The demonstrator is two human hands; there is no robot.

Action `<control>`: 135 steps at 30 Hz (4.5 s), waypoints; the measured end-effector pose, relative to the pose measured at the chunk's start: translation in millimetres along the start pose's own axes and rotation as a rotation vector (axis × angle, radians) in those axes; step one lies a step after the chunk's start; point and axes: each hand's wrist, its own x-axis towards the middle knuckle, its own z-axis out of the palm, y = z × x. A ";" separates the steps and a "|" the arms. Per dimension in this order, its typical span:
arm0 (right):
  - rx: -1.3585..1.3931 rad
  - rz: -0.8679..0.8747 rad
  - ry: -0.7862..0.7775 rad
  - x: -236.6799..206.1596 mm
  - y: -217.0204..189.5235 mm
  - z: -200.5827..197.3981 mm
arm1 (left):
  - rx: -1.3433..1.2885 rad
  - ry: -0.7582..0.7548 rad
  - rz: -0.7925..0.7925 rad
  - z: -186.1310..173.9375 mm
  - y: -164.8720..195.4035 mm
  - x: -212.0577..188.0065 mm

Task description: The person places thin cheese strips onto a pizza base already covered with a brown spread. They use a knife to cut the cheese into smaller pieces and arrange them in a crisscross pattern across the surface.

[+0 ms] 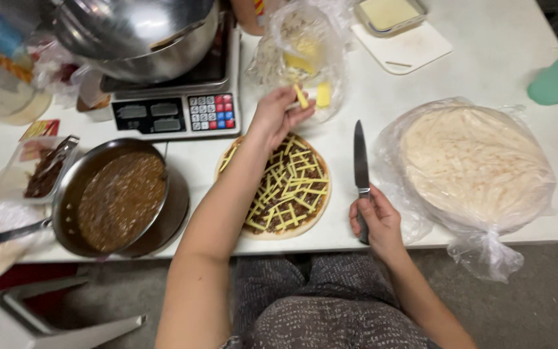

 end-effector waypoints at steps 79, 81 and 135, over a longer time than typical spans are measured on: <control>-0.849 -0.141 -0.287 -40.6 -44.0 68.7 | -0.231 0.190 0.124 -51.8 -65.4 -208.5; -0.959 -0.211 -0.251 -44.4 -48.8 80.9 | -0.210 0.205 0.144 -48.6 -68.7 -207.2; -0.315 0.076 -0.070 -24.4 -14.0 16.4 | 0.807 0.277 0.148 -13.4 10.8 -115.6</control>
